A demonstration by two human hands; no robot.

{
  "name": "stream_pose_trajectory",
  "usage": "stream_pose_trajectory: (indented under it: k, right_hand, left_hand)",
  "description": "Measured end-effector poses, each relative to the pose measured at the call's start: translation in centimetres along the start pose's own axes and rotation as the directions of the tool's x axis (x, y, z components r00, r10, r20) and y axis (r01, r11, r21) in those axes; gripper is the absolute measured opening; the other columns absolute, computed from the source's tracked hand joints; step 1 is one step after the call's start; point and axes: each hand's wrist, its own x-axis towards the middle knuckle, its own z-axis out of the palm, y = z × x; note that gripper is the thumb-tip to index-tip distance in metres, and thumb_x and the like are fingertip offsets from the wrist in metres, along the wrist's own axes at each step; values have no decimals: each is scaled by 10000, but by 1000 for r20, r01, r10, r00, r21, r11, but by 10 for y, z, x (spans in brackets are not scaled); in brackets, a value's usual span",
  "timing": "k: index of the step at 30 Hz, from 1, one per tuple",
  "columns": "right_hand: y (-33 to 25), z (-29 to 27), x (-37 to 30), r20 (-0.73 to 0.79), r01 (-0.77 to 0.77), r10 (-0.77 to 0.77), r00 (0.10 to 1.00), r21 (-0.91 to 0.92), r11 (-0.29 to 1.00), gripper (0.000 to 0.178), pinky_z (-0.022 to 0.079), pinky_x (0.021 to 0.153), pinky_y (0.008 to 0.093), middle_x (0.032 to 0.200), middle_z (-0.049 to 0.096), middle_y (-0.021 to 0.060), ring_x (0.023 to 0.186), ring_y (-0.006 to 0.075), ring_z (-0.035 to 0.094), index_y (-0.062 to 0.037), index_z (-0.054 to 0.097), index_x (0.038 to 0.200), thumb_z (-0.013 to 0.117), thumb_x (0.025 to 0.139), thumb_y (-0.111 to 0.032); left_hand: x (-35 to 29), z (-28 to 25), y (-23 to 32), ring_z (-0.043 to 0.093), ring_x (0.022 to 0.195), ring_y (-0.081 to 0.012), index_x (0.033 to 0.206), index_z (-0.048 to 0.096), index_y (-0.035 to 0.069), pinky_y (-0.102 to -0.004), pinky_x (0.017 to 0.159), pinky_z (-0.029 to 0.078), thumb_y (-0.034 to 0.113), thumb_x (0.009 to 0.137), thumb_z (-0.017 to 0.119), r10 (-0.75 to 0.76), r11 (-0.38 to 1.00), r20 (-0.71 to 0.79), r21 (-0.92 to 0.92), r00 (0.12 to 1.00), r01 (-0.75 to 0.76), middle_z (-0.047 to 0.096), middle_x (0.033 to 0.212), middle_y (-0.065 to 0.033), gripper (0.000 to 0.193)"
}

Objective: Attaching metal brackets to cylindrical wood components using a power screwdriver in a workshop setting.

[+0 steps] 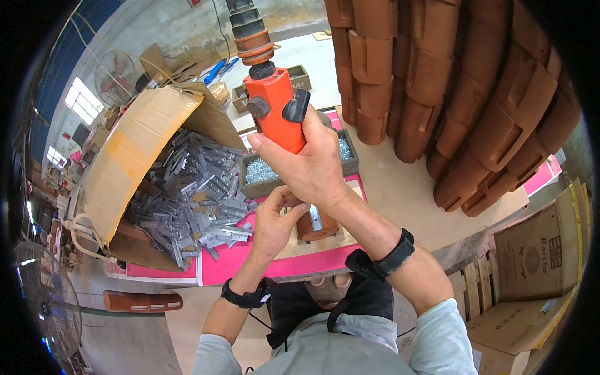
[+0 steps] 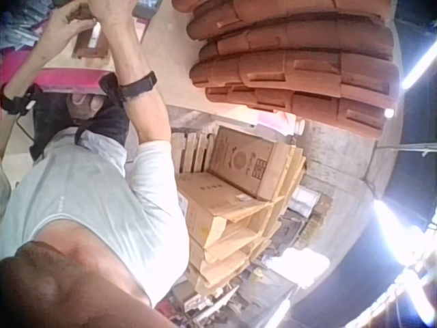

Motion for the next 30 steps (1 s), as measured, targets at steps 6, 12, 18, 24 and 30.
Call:
stream_pose_trajectory:
  k: [6, 12, 18, 24, 30]
  right_hand:
    - [3, -1, -1, -1, 6, -6, 1000, -14, 1000, 401, 497, 652, 295, 839, 637, 70, 712, 127, 592, 0, 548, 1061, 758, 781, -195]
    - [3, -1, 0, -3, 62, -62, 998, -45, 997, 396, 501, 636, 297, 835, 650, 83, 706, 129, 611, 4, 548, 1059, 756, 781, -187]
    - [5, -3, 2, -5, 88, -89, 996, -95, 992, 393, 503, 613, 305, 803, 655, 87, 678, 133, 621, 4, 544, 1044, 760, 777, -188]
    - [18, 0, 2, -14, 105, -108, 994, -144, 984, 410, 503, 588, 315, 756, 649, 92, 635, 155, 628, -1, 542, 1026, 772, 762, -214]
    - [28, 0, 0, -30, 151, -158, 987, -173, 973, 409, 508, 604, 324, 751, 653, 93, 645, 184, 643, -3, 540, 1026, 768, 760, -213]
  left_hand:
    - [1, 0, 6, 668, 915, -165, 1137, 596, -3, -292, 808, 513, 26, 805, 676, 33, 995, 24, 98, 999, -35, 690, 948, -114, 343]
    - [2, 2, 12, 671, 928, -176, 1155, 582, -14, -294, 822, 514, 1, 812, 657, 6, 988, 41, 153, 999, -12, 691, 962, -122, 352]
    - [4, 4, 13, 673, 947, -190, 1141, 595, -10, -298, 829, 520, -22, 815, 645, 63, 983, 12, 170, 998, -64, 688, 992, -137, 330]
    - [9, -1, 1, 682, 918, -219, 1101, 622, -1, -317, 805, 540, -45, 806, 640, 180, 952, 22, 246, 983, -180, 669, 967, -129, 298]
    - [9, 0, -1, 676, 862, -250, 1047, 646, 17, -351, 763, 528, -14, 790, 668, 236, 899, 4, 380, 972, -219, 657, 912, -125, 259]
